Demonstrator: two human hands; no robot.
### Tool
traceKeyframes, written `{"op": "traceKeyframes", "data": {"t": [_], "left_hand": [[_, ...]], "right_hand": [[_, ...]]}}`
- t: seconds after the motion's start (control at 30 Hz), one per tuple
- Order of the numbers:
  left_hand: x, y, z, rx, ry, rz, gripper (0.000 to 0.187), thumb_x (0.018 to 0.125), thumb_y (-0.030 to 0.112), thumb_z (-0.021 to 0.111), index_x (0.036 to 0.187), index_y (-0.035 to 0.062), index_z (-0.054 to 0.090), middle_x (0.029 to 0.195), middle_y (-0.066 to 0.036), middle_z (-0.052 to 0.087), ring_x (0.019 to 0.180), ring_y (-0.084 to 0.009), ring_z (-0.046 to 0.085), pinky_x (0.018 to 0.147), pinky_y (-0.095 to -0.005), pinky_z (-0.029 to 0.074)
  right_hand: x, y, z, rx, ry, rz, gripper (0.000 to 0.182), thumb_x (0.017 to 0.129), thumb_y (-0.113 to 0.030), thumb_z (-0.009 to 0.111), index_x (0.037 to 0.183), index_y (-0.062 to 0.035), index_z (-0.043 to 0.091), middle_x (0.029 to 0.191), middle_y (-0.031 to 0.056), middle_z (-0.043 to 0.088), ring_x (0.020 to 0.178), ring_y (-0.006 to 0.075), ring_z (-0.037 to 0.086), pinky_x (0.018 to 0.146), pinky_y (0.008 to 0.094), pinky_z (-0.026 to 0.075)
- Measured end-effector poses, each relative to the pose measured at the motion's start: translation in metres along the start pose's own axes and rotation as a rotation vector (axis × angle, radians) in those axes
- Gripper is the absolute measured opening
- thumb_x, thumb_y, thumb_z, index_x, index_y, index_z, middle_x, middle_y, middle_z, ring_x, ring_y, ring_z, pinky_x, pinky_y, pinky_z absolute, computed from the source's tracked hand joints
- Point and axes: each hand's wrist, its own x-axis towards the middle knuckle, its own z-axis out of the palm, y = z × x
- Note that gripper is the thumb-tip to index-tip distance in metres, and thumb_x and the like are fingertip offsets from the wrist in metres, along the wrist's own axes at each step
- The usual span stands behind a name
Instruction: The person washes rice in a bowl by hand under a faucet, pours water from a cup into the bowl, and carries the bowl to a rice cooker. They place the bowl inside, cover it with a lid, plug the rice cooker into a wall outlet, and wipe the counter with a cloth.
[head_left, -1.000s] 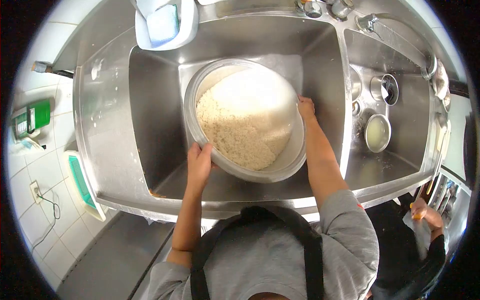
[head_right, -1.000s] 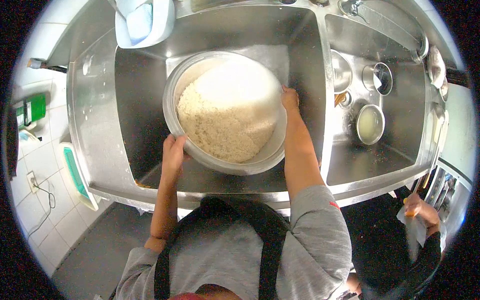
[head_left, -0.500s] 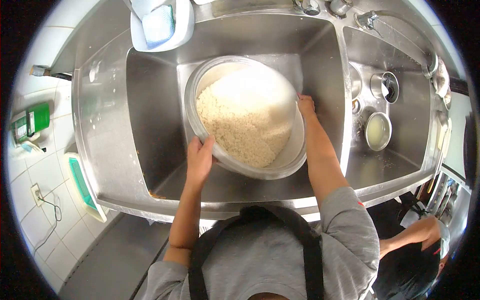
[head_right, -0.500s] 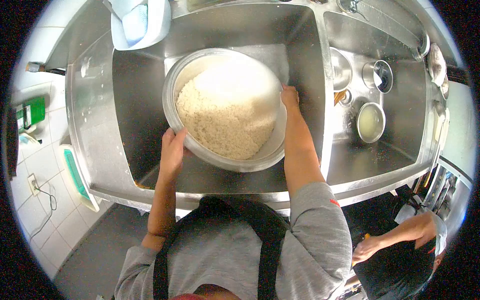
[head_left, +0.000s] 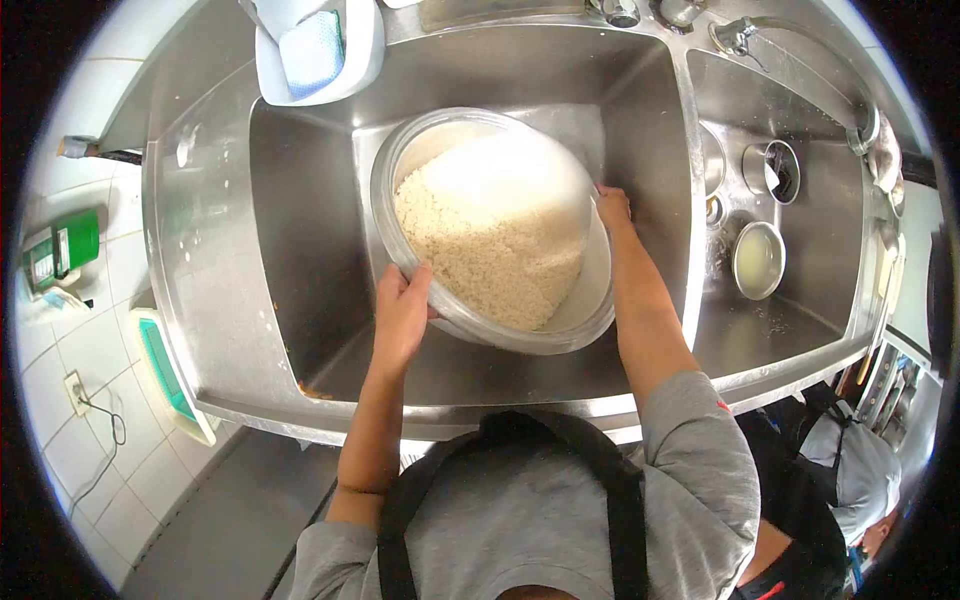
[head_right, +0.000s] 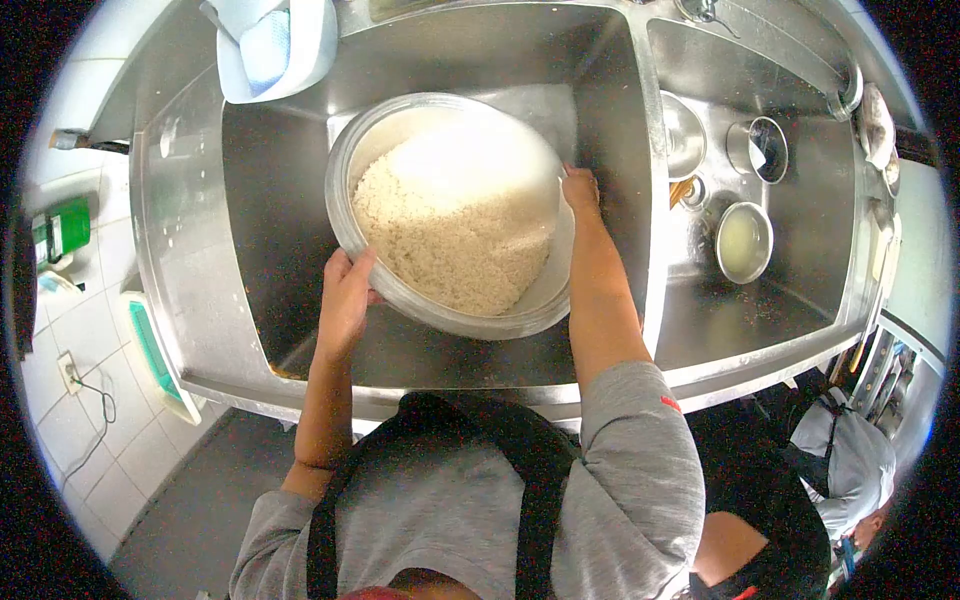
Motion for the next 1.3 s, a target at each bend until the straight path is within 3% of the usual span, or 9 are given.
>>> {"op": "traceKeyframes", "data": {"t": [0.27, 0.63, 0.73, 0.97, 1.3], "left_hand": [[0.003, 0.002, 0.003, -0.038, -0.017, 0.028, 0.024, 0.083, 0.021, 0.048, 0.080, -0.0021, 0.046, 0.067, -0.006, 0.049, 0.054, -0.0108, 0.050, 0.043, -0.0233, 0.044], [0.002, 0.017, 0.010, -0.077, -0.015, 0.014, 0.023, 0.083, 0.021, 0.049, 0.081, -0.0012, 0.047, 0.070, -0.006, 0.051, 0.055, -0.0093, 0.050, 0.042, -0.0218, 0.042], [0.003, 0.019, 0.011, -0.071, -0.006, 0.012, 0.022, 0.083, 0.021, 0.049, 0.082, -0.0007, 0.047, 0.070, -0.006, 0.051, 0.055, -0.0088, 0.049, 0.042, -0.0215, 0.041], [0.003, 0.023, 0.013, -0.080, -0.005, 0.001, 0.022, 0.083, 0.021, 0.049, 0.080, -0.0008, 0.045, 0.068, -0.005, 0.049, 0.054, -0.0089, 0.049, 0.042, -0.0221, 0.042], [0.005, 0.018, 0.012, -0.103, 0.004, 0.000, 0.021, 0.082, 0.020, 0.050, 0.077, 0.0000, 0.044, 0.066, -0.005, 0.047, 0.052, -0.0089, 0.047, 0.040, -0.0220, 0.040]], "right_hand": [[0.012, 0.009, 0.008, 0.031, -0.029, 0.058, 0.031, 0.078, -0.024, 0.041, 0.105, -0.0201, 0.057, 0.108, 0.0159, 0.052, 0.099, 0.0324, 0.050, 0.085, 0.0387, 0.039], [0.008, 0.003, 0.006, -0.056, 0.022, 0.006, 0.036, 0.083, -0.035, 0.038, 0.100, -0.0104, 0.058, 0.104, 0.0186, 0.053, 0.099, 0.0332, 0.050, 0.083, 0.0407, 0.040], [0.010, 0.002, 0.005, 0.028, -0.009, 0.082, 0.037, 0.082, -0.037, 0.040, 0.099, -0.0086, 0.058, 0.103, 0.0183, 0.054, 0.099, 0.0329, 0.050, 0.082, 0.0400, 0.040], [0.018, 0.012, 0.016, 0.118, 0.015, 0.148, 0.035, 0.082, -0.037, 0.043, 0.092, -0.0084, 0.061, 0.102, 0.0181, 0.054, 0.096, 0.0329, 0.052, 0.080, 0.0392, 0.041], [0.011, 0.001, 0.007, 0.034, 0.018, 0.048, 0.028, 0.079, -0.027, 0.045, 0.092, -0.0086, 0.062, 0.100, 0.0178, 0.055, 0.094, 0.0309, 0.054, 0.079, 0.0373, 0.042]]}}
